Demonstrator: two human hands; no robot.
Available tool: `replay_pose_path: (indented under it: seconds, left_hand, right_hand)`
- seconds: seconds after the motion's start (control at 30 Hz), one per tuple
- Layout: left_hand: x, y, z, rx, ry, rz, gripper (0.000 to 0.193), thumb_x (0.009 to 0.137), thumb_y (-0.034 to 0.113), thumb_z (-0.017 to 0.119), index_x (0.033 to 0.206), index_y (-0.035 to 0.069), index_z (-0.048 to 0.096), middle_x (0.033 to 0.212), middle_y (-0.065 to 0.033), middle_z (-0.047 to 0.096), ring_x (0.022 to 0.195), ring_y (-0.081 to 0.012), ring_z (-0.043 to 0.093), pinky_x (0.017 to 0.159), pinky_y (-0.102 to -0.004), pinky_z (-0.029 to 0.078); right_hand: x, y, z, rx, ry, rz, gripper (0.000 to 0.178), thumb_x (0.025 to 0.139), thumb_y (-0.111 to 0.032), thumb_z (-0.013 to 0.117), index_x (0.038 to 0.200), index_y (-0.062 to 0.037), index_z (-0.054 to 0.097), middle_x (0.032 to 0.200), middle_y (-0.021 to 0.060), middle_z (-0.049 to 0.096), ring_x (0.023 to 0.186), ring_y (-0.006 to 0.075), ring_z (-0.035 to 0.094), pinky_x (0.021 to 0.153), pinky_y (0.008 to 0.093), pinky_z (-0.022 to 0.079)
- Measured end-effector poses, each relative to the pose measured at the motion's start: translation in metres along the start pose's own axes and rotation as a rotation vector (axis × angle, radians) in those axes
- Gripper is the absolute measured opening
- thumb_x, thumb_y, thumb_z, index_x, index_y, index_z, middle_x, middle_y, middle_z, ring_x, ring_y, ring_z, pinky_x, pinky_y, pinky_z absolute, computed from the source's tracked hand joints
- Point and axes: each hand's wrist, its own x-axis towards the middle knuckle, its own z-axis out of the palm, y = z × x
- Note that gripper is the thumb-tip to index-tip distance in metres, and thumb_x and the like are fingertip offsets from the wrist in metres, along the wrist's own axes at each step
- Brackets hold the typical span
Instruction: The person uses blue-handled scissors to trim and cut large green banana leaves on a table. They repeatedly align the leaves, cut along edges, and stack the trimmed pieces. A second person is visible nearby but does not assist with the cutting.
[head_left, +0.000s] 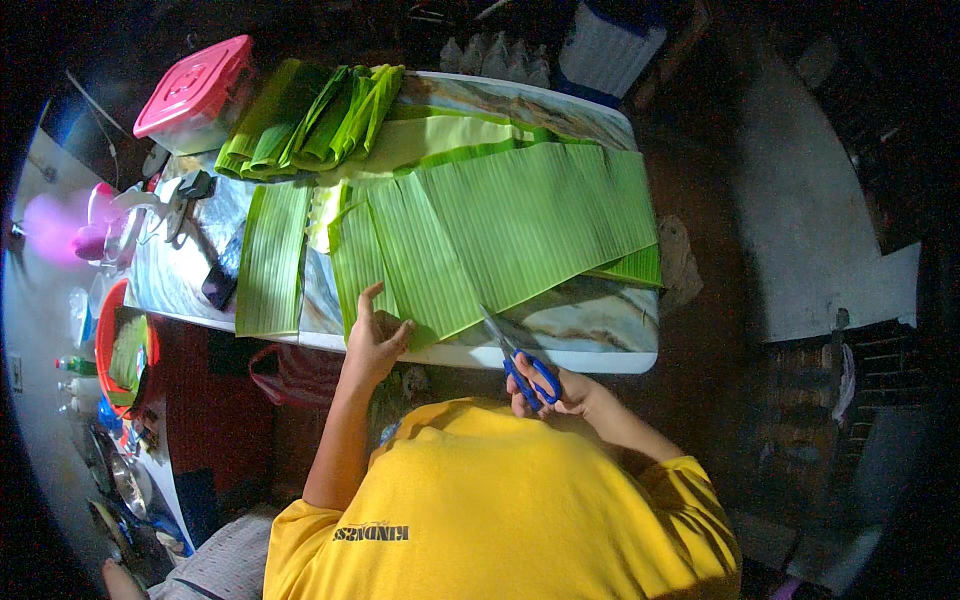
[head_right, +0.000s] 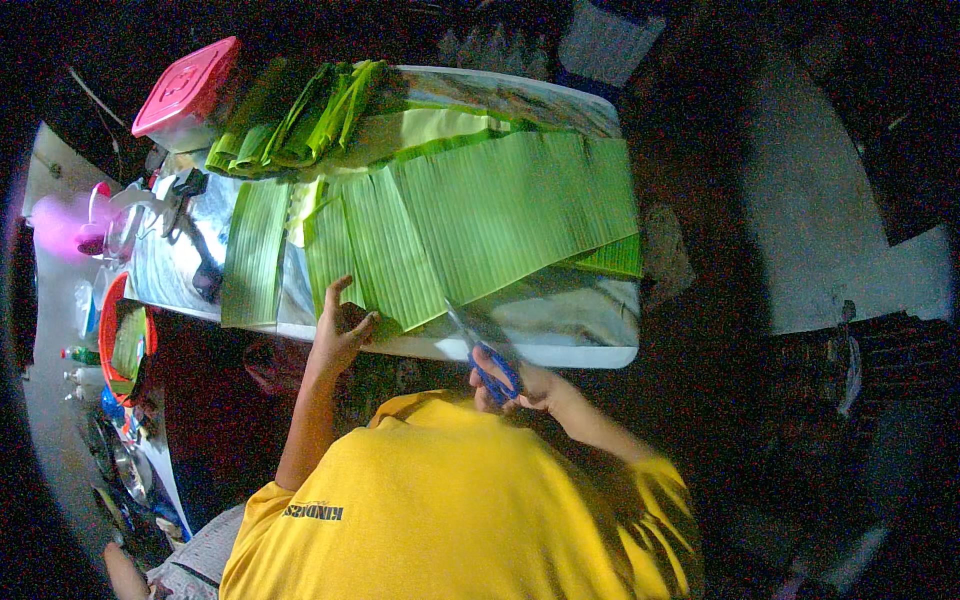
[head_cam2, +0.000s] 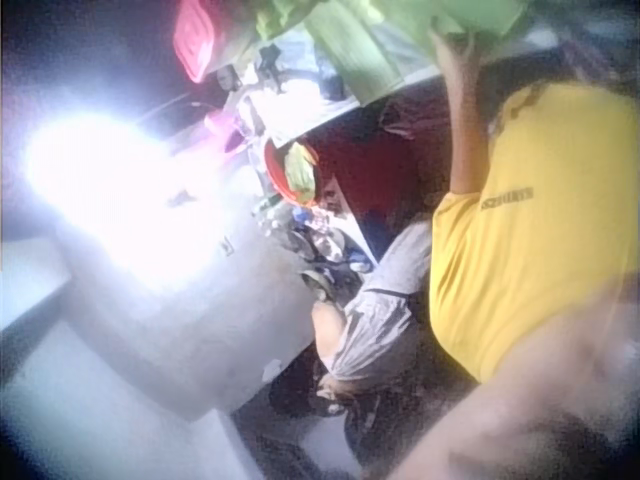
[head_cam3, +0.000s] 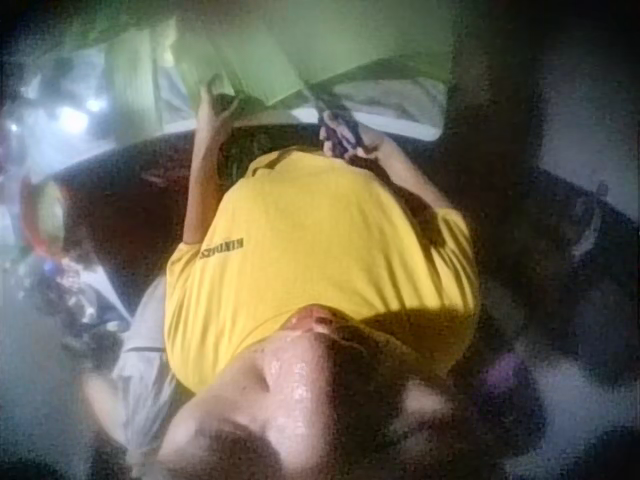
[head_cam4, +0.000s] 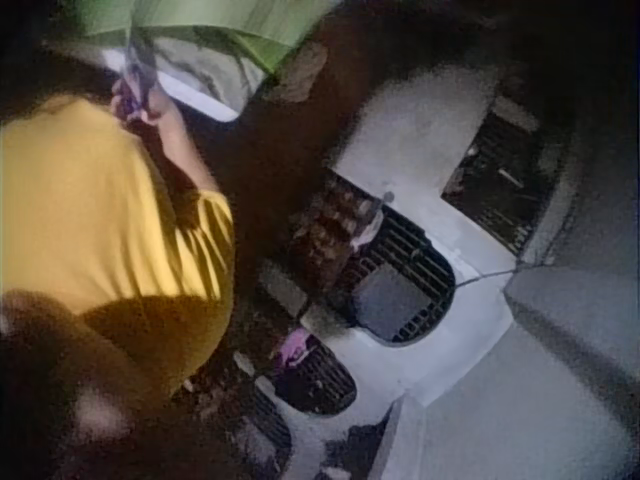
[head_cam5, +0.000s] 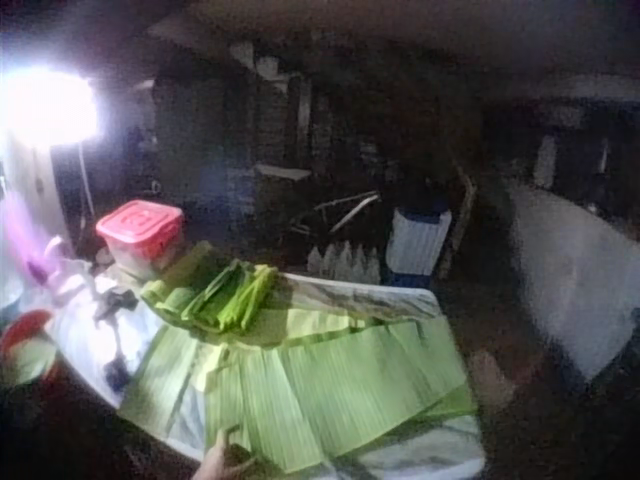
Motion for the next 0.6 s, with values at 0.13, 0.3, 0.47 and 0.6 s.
replay_pose_path:
  seconds: [0.13, 0.3, 0.47, 0.6]
  left_hand:
    - [0.001, -0.005, -0.003, -0.044, -0.009, 0.016, 0.058, 0.081, 0.006, 0.061, 0.127, 0.001, 0.027, 0.066, -0.0053, 0.053, 0.056, -0.0113, 0.053, 0.049, -0.0248, 0.042]
    - [0.005, -0.011, -0.005, -0.102, -0.045, 0.023, 0.052, 0.082, 0.008, 0.06, 0.125, 0.0, 0.03, 0.069, -0.0075, 0.054, 0.056, -0.0119, 0.054, 0.05, -0.0254, 0.045]
    - [0.002, -0.01, 0.0, -0.118, -0.043, -0.018, 0.047, 0.082, 0.006, 0.06, 0.122, 0.0, 0.037, 0.071, -0.0063, 0.054, 0.064, -0.0119, 0.054, 0.049, -0.0266, 0.046]
    - [0.004, -0.014, 0.003, -0.137, -0.04, -0.046, 0.044, 0.083, 0.008, 0.06, 0.12, -0.002, 0.039, 0.075, -0.0075, 0.055, 0.064, -0.0124, 0.054, 0.052, -0.0261, 0.046]
  right_hand:
    - [0.004, 0.001, 0.008, 0.029, 0.04, -0.065, 0.06, 0.075, -0.068, 0.047, 0.081, -0.0083, 0.052, 0.061, 0.0053, 0.058, 0.05, 0.0124, 0.055, 0.043, 0.0229, 0.04]
    - [0.004, 0.001, 0.023, 0.199, 0.09, -0.092, 0.056, 0.077, -0.064, 0.048, 0.08, -0.0077, 0.053, 0.062, 0.0054, 0.057, 0.052, 0.0148, 0.057, 0.05, 0.025, 0.046]
    - [0.002, 0.004, 0.029, 0.351, 0.045, -0.079, 0.051, 0.081, -0.058, 0.047, 0.079, -0.0075, 0.054, 0.065, 0.0046, 0.057, 0.055, 0.0172, 0.059, 0.054, 0.0291, 0.049]
    - [0.005, 0.008, 0.03, 0.392, 0.02, -0.147, 0.051, 0.082, -0.057, 0.047, 0.077, -0.0076, 0.055, 0.063, 0.0056, 0.058, 0.056, 0.0185, 0.06, 0.053, 0.0295, 0.049]
